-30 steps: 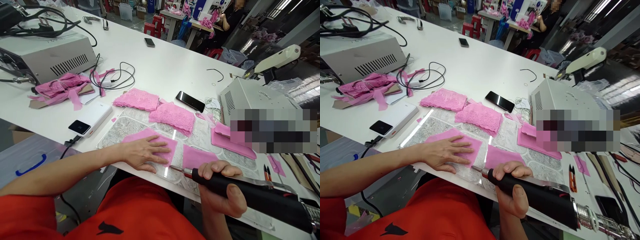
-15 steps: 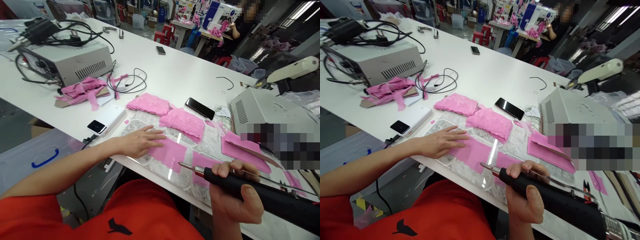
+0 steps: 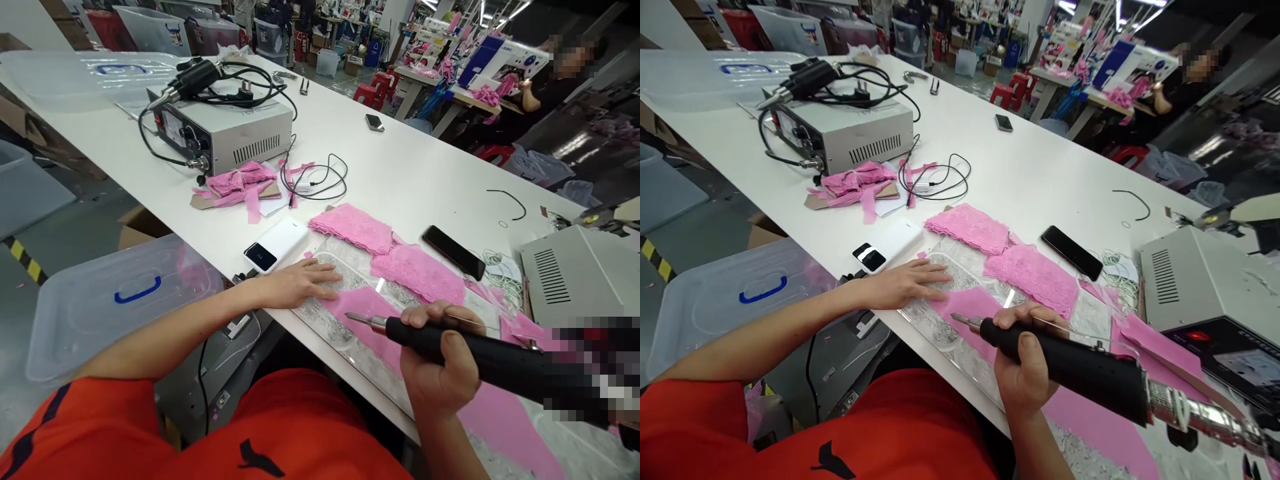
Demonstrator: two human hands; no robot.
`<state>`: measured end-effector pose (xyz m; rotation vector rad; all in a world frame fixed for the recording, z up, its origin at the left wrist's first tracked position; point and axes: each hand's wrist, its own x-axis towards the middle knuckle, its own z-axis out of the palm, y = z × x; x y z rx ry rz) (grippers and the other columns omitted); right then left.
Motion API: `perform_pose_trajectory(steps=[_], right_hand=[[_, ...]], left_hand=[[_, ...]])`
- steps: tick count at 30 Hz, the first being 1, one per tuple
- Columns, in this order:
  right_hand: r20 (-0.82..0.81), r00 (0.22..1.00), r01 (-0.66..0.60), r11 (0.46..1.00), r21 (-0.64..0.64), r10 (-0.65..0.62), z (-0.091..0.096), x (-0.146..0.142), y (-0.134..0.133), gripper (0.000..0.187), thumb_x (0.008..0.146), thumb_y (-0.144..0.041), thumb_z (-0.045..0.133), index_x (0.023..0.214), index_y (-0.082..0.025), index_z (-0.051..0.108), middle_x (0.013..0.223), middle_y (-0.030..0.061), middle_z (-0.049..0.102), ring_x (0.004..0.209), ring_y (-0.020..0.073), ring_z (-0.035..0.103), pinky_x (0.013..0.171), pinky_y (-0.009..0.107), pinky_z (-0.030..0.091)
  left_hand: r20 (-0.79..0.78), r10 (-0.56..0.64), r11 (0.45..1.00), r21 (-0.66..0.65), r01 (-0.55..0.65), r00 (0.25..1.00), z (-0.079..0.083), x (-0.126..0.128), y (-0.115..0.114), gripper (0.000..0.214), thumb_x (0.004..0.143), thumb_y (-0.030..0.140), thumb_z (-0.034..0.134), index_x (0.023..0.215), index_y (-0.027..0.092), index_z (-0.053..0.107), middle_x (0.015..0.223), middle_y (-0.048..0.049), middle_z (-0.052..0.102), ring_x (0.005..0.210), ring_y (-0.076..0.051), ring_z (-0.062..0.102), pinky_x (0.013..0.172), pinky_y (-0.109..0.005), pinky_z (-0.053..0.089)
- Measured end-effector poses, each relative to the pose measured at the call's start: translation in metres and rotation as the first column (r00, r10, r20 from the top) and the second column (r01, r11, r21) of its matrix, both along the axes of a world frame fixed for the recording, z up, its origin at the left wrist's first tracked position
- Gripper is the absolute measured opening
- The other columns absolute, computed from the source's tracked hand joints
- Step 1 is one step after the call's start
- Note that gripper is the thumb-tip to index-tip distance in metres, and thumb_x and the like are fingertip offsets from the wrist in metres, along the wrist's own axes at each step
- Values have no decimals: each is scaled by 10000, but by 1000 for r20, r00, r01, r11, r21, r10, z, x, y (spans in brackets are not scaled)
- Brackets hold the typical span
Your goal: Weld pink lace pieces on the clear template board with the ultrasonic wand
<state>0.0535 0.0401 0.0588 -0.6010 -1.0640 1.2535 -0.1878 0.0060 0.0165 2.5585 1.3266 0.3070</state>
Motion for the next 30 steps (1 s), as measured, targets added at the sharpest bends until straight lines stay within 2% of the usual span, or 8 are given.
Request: perform_pose_trajectory(steps=[5,11,16,23,30], right_hand=[[39,999,-22,997,79,19,-4,-14,1,134,711,-222,591,845,-219,602,780,-36,533,591,91,540,594,299,493],[36,999,-11,997,82,8,-3,-21,3,143,697,-223,588,840,-218,592,774,-35,548,591,96,539,589,297,487],[32,999,-39,995,89,36,-4,-28,4,152,700,-208,586,852,-213,598,772,-36,546,591,95,544,594,298,493],[54,997,-70,989,131,63,-10,-34,6,168,718,-218,585,885,-225,587,787,-33,542,597,101,549,596,303,493],[61,993,-111,984,138,104,-12,-39,6,147,718,-211,590,865,-219,586,776,-36,523,596,102,545,590,298,486]], left_hand=[[-78,-6,1000,-7,5,997,3,5,7,652,794,-30,463,1336,323,540,1543,-58,338,1434,-263,291,1115,-467,300],[-109,20,999,39,-16,994,3,8,12,599,827,15,484,1320,348,553,1533,-71,356,1394,-270,368,1043,-426,355],[-110,-4,999,38,8,994,6,9,13,577,829,33,491,1328,316,555,1523,-114,365,1378,-293,388,1008,-439,368],[-51,14,999,39,-12,999,4,8,14,593,804,37,520,1309,344,570,1524,-77,373,1366,-313,397,1008,-436,363],[-111,2,999,34,1,994,5,9,15,611,795,50,532,1337,332,549,1537,-112,340,1366,-336,380,979,-479,383]])
